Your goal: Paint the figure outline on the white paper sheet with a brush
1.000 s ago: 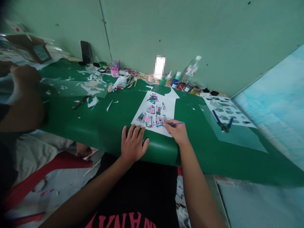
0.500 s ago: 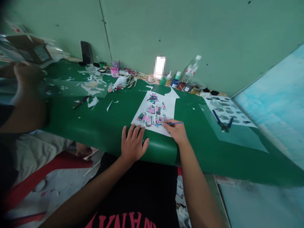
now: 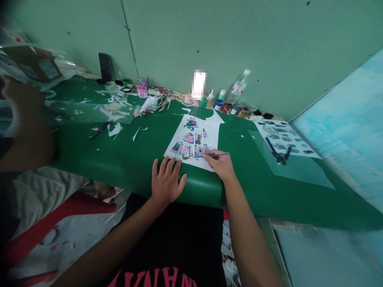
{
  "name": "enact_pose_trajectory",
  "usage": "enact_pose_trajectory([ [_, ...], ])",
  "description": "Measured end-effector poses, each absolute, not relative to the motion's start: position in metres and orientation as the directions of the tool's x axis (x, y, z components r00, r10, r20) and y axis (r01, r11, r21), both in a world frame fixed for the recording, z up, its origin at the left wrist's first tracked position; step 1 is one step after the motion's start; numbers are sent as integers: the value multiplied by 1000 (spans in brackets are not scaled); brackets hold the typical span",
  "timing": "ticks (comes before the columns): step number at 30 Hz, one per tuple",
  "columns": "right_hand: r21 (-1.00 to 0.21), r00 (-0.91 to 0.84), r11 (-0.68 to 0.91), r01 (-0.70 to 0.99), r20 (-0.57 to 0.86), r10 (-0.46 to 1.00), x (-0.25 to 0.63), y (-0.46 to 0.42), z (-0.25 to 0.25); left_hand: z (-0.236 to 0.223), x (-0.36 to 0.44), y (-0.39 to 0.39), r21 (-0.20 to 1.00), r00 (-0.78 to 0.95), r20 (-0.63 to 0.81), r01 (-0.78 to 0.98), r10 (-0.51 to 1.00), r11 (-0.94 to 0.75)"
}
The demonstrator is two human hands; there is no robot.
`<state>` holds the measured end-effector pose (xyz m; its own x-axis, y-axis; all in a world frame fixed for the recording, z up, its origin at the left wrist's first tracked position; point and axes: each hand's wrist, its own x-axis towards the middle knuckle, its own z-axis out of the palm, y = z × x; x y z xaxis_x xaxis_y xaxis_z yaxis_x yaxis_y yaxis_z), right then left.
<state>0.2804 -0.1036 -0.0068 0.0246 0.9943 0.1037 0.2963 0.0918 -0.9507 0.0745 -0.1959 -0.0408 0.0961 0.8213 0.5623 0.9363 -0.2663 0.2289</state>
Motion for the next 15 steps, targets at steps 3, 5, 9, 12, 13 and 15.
enact_pose_trajectory([
  [3, -950, 22, 86, 300, 98, 995, 281, -104, -7, -41, 74, -196, 233, 95, 560, 935, 823, -266],
  [5, -946, 18, 96, 309, 107, 994, 280, -104, -7, -41, 74, -196, 234, 94, 568, 934, 818, -269],
  [9, -941, 26, 108, 319, 122, 992, 281, -103, -8, -41, 74, -196, 230, 93, 568, 936, 817, -266],
  [12, -944, 39, 100, 313, 118, 992, 282, -103, -9, -41, 74, -196, 228, 97, 560, 937, 823, -266],
  [13, -943, 36, 103, 316, 120, 992, 282, -103, -10, -41, 74, -196, 229, 98, 559, 936, 823, -266],
  [15, -941, 25, 113, 320, 127, 992, 282, -103, -9, -41, 74, -196, 230, 96, 560, 936, 823, -265],
])
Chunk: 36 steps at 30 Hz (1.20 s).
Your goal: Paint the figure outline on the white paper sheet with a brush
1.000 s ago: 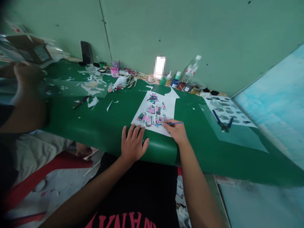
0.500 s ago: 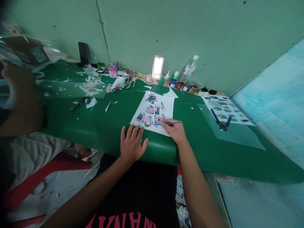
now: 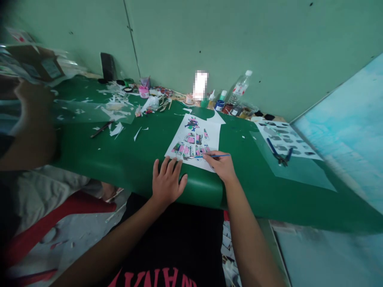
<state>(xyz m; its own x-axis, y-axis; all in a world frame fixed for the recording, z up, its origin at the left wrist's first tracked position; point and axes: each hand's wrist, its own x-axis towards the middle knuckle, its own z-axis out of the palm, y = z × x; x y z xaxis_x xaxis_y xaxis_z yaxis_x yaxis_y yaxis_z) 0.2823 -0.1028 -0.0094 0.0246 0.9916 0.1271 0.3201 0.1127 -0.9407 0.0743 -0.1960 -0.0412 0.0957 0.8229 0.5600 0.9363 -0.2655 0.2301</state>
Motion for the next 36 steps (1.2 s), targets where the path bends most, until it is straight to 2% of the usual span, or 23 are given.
enact_pose_trajectory([
  [10, -958, 54, 83, 274, 102, 993, 283, -103, -9, -41, 74, -197, 228, 98, 561, 936, 822, -268],
  [36, -950, 27, 101, 295, 113, 993, 282, -104, -8, -41, 74, -196, 238, 93, 567, 933, 819, -271],
])
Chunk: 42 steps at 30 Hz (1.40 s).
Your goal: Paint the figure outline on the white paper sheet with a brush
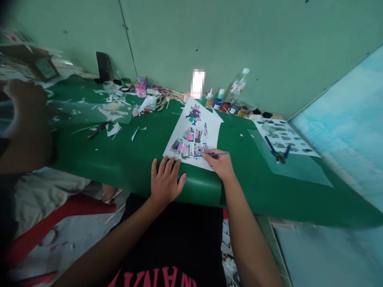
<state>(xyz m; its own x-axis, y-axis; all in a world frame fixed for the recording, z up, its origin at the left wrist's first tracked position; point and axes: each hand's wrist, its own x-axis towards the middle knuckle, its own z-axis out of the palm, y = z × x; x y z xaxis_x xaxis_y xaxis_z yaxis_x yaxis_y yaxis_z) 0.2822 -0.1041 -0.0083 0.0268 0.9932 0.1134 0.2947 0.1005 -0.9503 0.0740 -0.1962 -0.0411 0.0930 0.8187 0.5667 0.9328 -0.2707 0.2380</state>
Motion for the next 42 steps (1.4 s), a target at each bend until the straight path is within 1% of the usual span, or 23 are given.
enact_pose_trajectory([
  [15, -976, 58, 79, 201, 92, 994, 285, -104, -10, -40, 74, -196, 223, 105, 552, 937, 827, -268],
  [20, -973, 67, 94, 211, 110, 992, 284, -104, -10, -40, 74, -196, 220, 103, 560, 938, 822, -267],
  [24, -974, 55, 83, 209, 97, 994, 283, -104, -8, -41, 74, -196, 214, 104, 562, 940, 821, -266],
  [28, -974, 85, 75, 214, 95, 992, 282, -105, -7, -41, 74, -195, 215, 100, 560, 941, 822, -261],
  [32, -977, 62, 72, 199, 86, 994, 283, -105, -7, -41, 74, -195, 216, 100, 561, 941, 822, -261],
  [36, -972, 74, 84, 220, 102, 992, 283, -105, -8, -40, 74, -196, 219, 98, 558, 940, 824, -260],
  [42, -976, 53, 70, 208, 82, 995, 284, -104, -9, -41, 74, -196, 222, 99, 561, 938, 822, -265],
])
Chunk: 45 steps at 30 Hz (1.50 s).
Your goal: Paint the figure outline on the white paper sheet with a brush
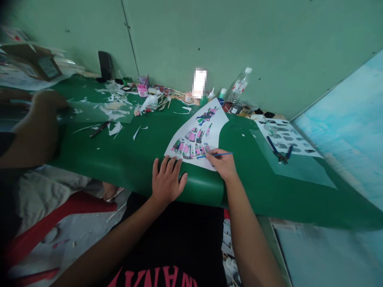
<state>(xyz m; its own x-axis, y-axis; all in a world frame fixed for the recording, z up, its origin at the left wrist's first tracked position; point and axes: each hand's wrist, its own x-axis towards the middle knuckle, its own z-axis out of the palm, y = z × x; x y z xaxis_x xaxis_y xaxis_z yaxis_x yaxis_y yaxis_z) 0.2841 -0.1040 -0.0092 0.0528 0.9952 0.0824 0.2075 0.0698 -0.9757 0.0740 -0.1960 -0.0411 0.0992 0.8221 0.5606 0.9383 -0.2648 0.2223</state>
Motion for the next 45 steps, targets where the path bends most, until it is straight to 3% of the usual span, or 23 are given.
enact_pose_trajectory([
  [45, -961, 64, 105, 256, 126, 990, 281, -106, -6, -41, 74, -196, 219, 99, 561, 940, 822, -262],
])
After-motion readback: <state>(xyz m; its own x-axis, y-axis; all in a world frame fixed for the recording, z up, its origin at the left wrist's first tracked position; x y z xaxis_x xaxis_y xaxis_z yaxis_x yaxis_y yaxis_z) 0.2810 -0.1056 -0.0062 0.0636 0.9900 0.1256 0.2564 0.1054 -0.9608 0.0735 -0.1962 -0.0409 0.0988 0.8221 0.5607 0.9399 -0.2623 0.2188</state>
